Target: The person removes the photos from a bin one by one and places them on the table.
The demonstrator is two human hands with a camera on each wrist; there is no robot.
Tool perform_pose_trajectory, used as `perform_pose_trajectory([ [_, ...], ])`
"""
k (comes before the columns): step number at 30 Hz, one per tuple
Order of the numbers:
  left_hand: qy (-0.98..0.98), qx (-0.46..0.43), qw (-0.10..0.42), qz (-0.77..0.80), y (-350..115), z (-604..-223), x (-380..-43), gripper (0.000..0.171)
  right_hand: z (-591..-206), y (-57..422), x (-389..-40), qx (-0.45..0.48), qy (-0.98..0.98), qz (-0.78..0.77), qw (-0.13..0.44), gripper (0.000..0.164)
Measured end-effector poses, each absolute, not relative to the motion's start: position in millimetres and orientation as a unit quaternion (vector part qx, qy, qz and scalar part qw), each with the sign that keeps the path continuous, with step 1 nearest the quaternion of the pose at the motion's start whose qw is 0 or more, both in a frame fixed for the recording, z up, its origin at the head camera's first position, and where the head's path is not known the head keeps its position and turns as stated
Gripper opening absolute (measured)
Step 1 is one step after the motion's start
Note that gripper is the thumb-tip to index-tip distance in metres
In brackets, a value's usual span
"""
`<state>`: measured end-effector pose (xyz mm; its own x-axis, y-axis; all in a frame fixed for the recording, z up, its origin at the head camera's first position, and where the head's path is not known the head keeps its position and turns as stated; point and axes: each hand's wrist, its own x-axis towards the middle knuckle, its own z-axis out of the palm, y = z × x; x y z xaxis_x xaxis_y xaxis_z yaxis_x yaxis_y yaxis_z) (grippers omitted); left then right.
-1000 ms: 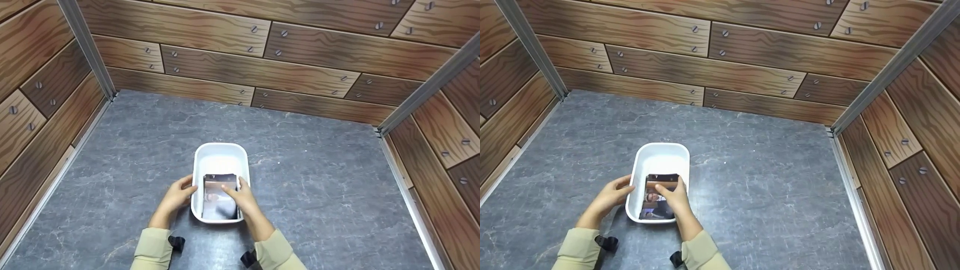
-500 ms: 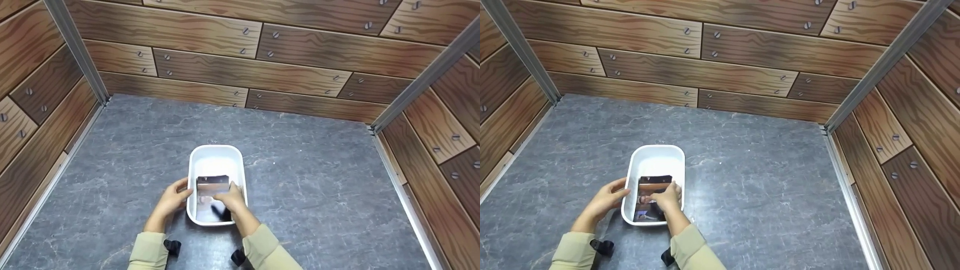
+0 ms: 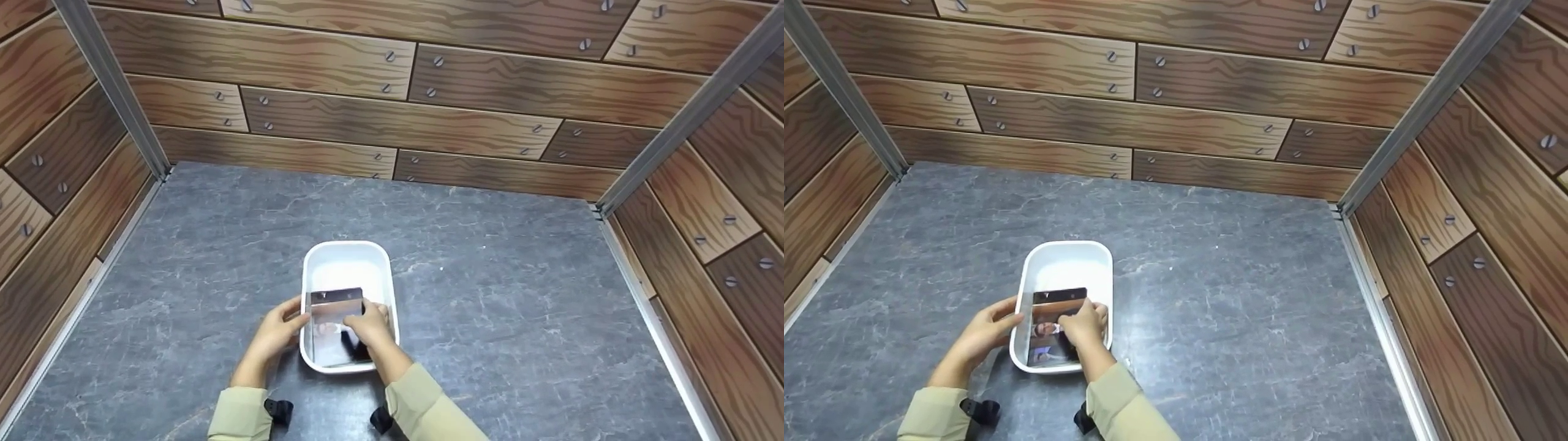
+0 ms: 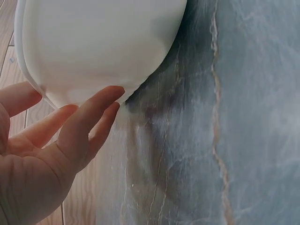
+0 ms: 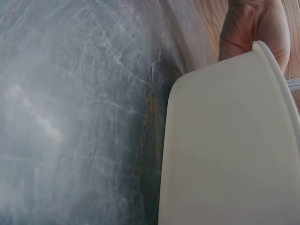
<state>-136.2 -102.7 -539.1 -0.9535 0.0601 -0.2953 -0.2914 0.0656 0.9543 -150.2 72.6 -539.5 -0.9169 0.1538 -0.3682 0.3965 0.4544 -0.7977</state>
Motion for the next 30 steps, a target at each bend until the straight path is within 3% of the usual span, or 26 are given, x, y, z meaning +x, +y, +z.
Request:
perform_pose_trajectory([
  [30, 0.718, -0.091, 0.127, 0.678, -104.3, -540.1, -134.5, 0.049, -538.4, 76.8, -145.5, 0.108, 0.862, -0.488, 0.082, 0.061],
])
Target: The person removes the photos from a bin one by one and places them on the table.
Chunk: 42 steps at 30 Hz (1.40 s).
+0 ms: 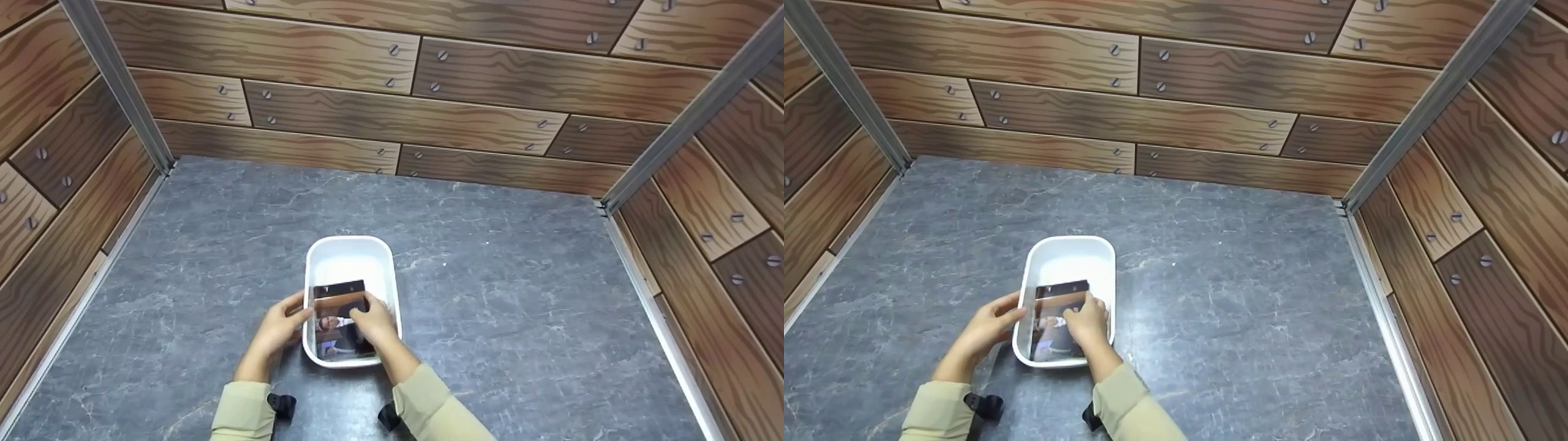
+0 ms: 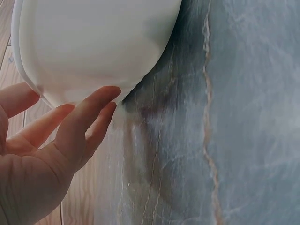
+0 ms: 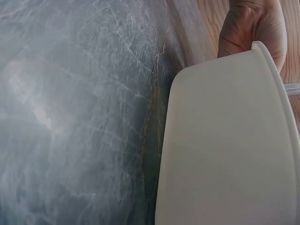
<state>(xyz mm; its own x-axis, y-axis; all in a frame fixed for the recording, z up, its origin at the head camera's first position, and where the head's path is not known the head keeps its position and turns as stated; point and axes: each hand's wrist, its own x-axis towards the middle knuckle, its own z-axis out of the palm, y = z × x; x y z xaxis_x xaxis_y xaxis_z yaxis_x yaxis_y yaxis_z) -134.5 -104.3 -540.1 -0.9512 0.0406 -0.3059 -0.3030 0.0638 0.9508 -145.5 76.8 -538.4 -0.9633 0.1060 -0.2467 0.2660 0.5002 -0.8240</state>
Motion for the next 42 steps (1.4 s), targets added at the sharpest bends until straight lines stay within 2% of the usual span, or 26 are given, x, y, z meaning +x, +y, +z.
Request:
perform_pose_trajectory([
  [8, 0.726, -0.090, 0.122, 0.670, -104, -539, -135, 0.049, -538, 79, -147, 0.108, 0.850, -0.506, 0.093, 0.058],
  [15, 0.721, -0.092, 0.121, 0.676, -105, -540, -135, 0.048, -538, 78, -146, 0.104, 0.844, -0.524, 0.044, 0.053],
  [22, 0.722, -0.093, 0.113, 0.676, -105, -540, -136, 0.048, -535, 79, -141, 0.067, 0.861, -0.502, 0.045, 0.070],
  [28, 0.714, -0.101, 0.121, 0.682, -105, -542, -135, 0.048, -528, 85, -144, 0.055, 0.853, -0.516, 0.054, 0.074],
  [35, 0.704, -0.111, 0.132, 0.689, -104, -543, -135, 0.049, -497, 119, -170, 0.069, 0.784, -0.616, 0.004, 0.072],
  [42, 0.709, -0.113, 0.133, 0.683, -105, -541, -136, 0.050, -485, 177, -220, 0.160, 0.725, -0.667, -0.055, 0.070],
])
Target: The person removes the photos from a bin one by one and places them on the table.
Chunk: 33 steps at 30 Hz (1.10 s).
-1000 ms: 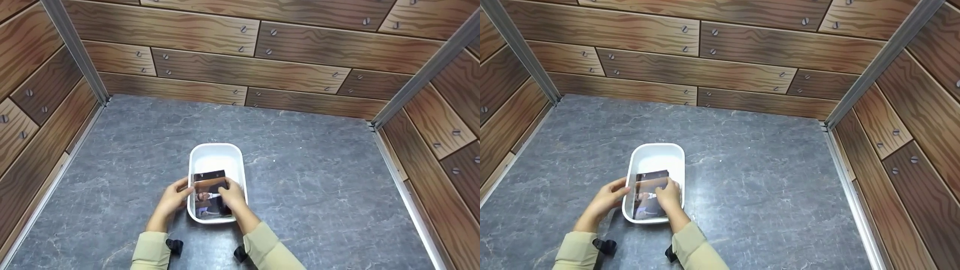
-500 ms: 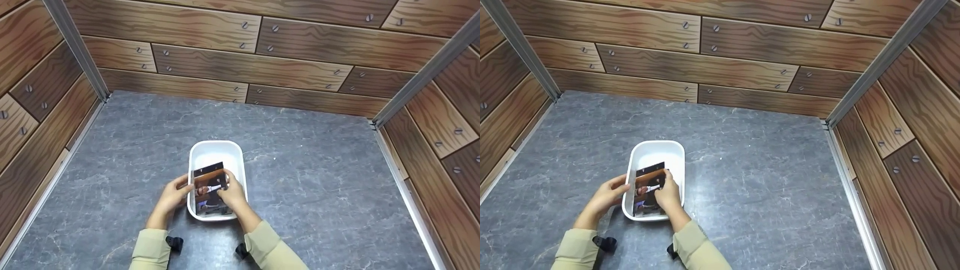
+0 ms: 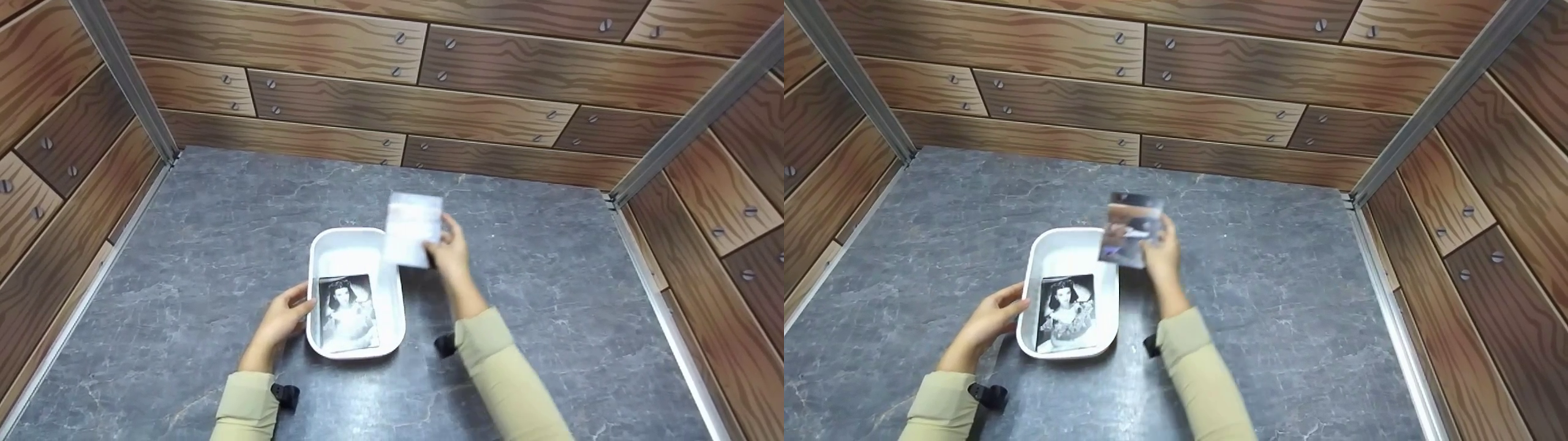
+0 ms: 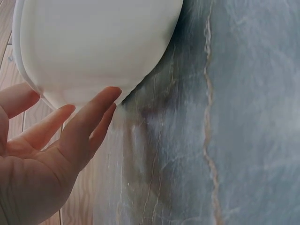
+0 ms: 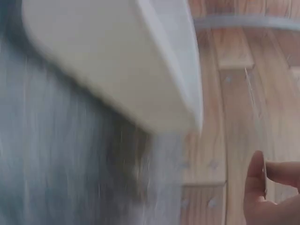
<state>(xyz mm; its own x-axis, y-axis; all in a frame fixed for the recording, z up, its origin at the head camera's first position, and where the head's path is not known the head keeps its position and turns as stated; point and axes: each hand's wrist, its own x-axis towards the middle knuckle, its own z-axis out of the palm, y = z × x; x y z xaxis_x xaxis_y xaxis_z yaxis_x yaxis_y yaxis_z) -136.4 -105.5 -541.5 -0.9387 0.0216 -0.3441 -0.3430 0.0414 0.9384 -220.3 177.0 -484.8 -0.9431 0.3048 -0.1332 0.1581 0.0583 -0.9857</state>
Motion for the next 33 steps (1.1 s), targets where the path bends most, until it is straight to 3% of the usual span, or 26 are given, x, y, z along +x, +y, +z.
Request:
perform_pose_trajectory([
  [9, 0.724, -0.115, 0.129, 0.668, -104, -540, -135, 0.050, -522, 223, -256, -0.215, -0.683, 0.697, 0.046, 0.070],
  [16, 0.722, -0.116, 0.133, 0.669, -104, -543, -135, 0.049, -692, 289, -344, -0.227, -0.644, 0.725, 0.091, 0.060],
  [18, 0.719, -0.115, 0.135, 0.672, -104, -543, -135, 0.050, -709, 297, -353, -0.235, -0.658, 0.710, 0.086, 0.059],
  [26, 0.725, -0.114, 0.137, 0.665, -106, -542, -135, 0.051, -679, 292, -335, -0.235, -0.728, 0.640, 0.073, 0.063],
  [30, 0.724, -0.115, 0.137, 0.666, -105, -541, -136, 0.051, -770, 332, -386, -0.221, -0.796, 0.554, 0.106, 0.058],
  [33, 0.722, -0.118, 0.138, 0.667, -105, -540, -135, 0.051, -822, 357, -418, -0.218, -0.826, 0.507, 0.115, 0.064],
])
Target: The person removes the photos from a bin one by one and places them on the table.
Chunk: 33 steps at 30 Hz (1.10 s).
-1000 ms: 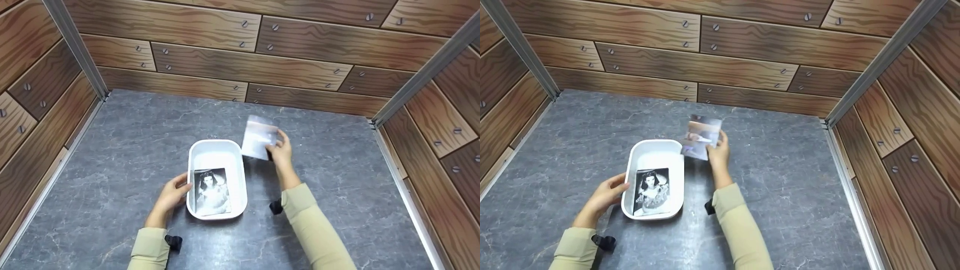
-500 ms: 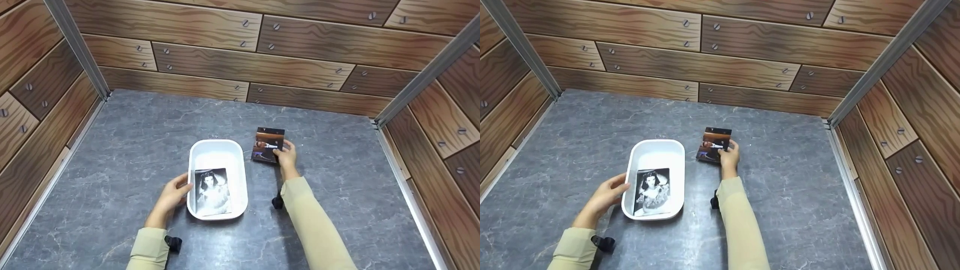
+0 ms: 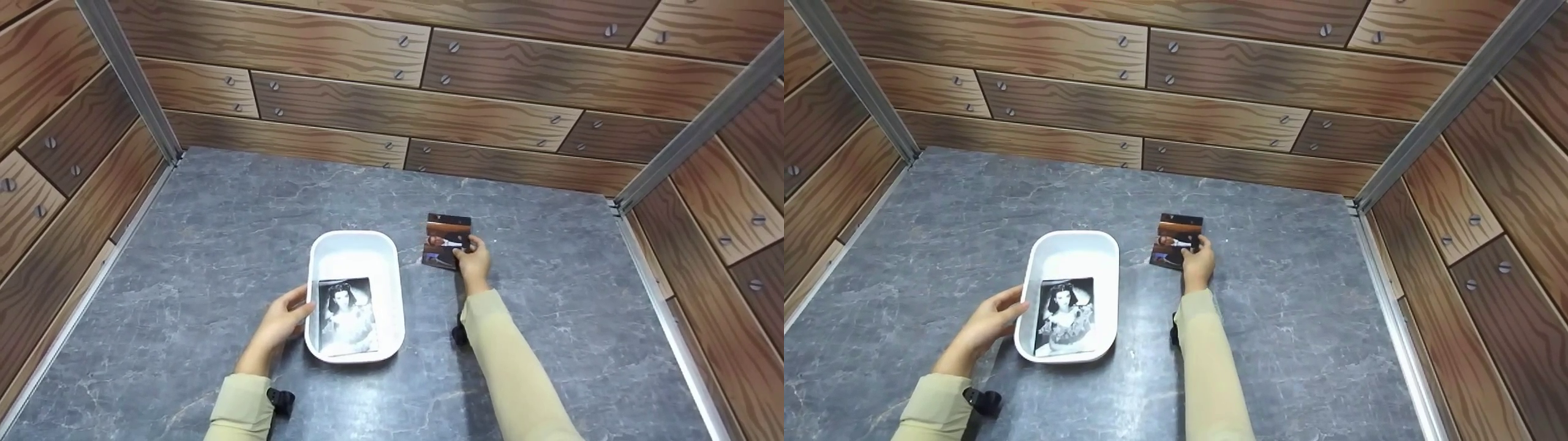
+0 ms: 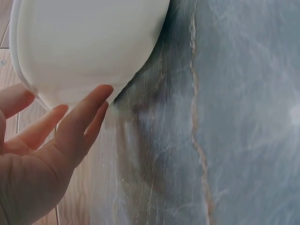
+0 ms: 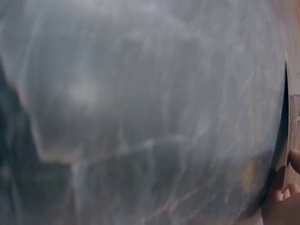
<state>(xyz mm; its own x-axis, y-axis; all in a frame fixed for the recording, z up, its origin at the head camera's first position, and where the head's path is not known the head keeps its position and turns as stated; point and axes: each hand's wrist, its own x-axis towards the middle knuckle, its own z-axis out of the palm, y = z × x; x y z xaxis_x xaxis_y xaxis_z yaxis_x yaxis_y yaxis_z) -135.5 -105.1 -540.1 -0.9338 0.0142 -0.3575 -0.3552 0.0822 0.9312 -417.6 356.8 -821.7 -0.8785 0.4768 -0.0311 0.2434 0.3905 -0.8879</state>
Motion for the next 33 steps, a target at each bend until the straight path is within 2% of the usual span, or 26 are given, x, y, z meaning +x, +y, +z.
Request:
perform_pose_trajectory([
  [3, 0.721, -0.120, 0.139, 0.669, -105, -541, -135, 0.050, -809, 352, -410, -0.220, -0.844, 0.474, 0.118, 0.069],
  [8, 0.724, -0.119, 0.137, 0.666, -105, -541, -136, 0.049, -759, 328, -384, -0.230, -0.876, 0.409, 0.111, 0.059],
  [12, 0.727, -0.116, 0.139, 0.662, -105, -541, -136, 0.050, -717, 304, -358, -0.232, -0.893, 0.358, 0.144, 0.055],
  [16, 0.729, -0.112, 0.143, 0.660, -104, -541, -136, 0.051, -648, 274, -321, -0.233, -0.904, 0.338, 0.116, 0.053],
  [19, 0.728, -0.110, 0.146, 0.661, -104, -540, -137, 0.051, -596, 256, -294, -0.226, -0.911, 0.340, 0.060, 0.052],
  [22, 0.728, -0.107, 0.150, 0.661, -105, -539, -136, 0.051, -578, 249, -281, -0.201, -0.923, 0.323, 0.060, 0.051],
  [26, 0.728, -0.105, 0.152, 0.660, -107, -538, -136, 0.051, -576, 246, -276, -0.176, -0.935, 0.302, 0.066, 0.049],
  [30, 0.724, -0.101, 0.153, 0.665, -109, -539, -137, 0.051, -573, 246, -277, -0.197, -0.920, 0.333, 0.059, 0.052],
  [33, 0.713, -0.098, 0.150, 0.678, -110, -539, -136, 0.050, -563, 245, -278, -0.227, -0.891, 0.390, 0.050, 0.061],
])
